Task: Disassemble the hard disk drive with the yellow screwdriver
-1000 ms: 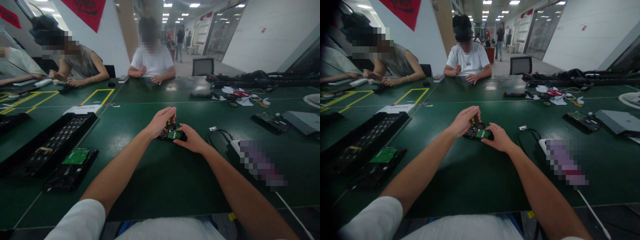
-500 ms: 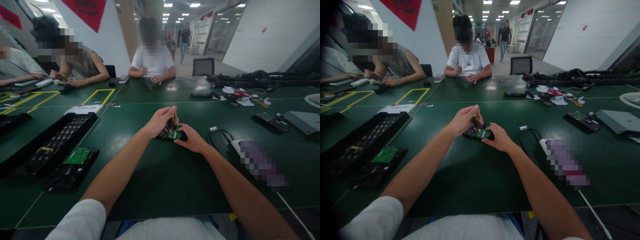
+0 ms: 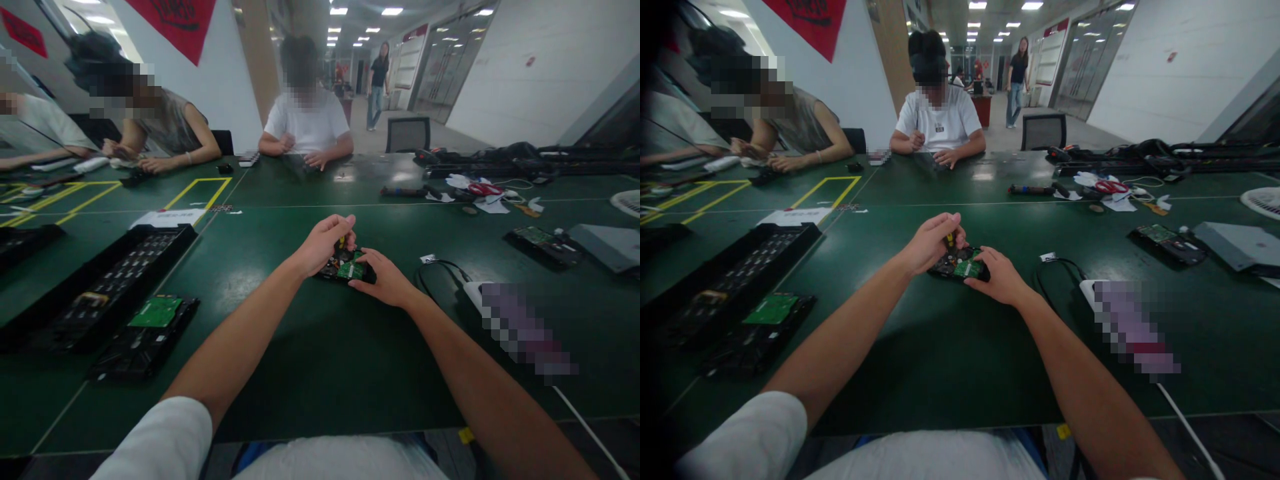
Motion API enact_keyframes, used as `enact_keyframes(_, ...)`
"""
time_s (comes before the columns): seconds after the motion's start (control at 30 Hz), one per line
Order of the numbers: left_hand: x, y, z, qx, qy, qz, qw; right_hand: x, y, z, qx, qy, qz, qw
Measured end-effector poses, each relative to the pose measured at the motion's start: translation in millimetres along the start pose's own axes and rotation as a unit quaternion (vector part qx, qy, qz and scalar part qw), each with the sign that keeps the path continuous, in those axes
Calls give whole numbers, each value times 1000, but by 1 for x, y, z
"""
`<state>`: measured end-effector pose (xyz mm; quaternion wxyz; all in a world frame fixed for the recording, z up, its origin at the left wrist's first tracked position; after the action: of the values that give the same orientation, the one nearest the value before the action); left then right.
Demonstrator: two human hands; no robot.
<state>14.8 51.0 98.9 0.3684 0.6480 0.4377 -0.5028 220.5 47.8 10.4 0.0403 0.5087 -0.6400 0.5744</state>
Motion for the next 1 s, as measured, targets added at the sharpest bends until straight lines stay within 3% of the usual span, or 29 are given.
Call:
enact_keyframes(0.17, 1, 0, -1, -29, -1, 20, 999, 0, 0, 1, 0, 3, 1, 1000)
enact_keyframes(0.33, 1, -5, -2, -50, -9, -36, 998, 1, 0, 1, 1, 10, -4, 1000)
enact_keyframes(0.6, -3, -1, -1, 0, -15, -16, 1000, 3, -2, 1, 3, 21, -9, 1000)
enact_keyframes(1.0, -3, 3, 2, 11, 2, -26, 1000, 2, -1, 0, 4, 4, -1, 1000)
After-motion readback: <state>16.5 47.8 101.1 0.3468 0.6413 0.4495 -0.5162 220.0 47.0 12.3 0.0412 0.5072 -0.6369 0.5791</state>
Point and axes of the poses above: each hand's wrist, its own z-axis away from the middle knuckle, its own y-axis out of the palm, x = y × z, the point moved 1 cm from there along -z, towards the middle knuckle, and after that the axes turned 13 degrees about -z, right-handed, at the moved point
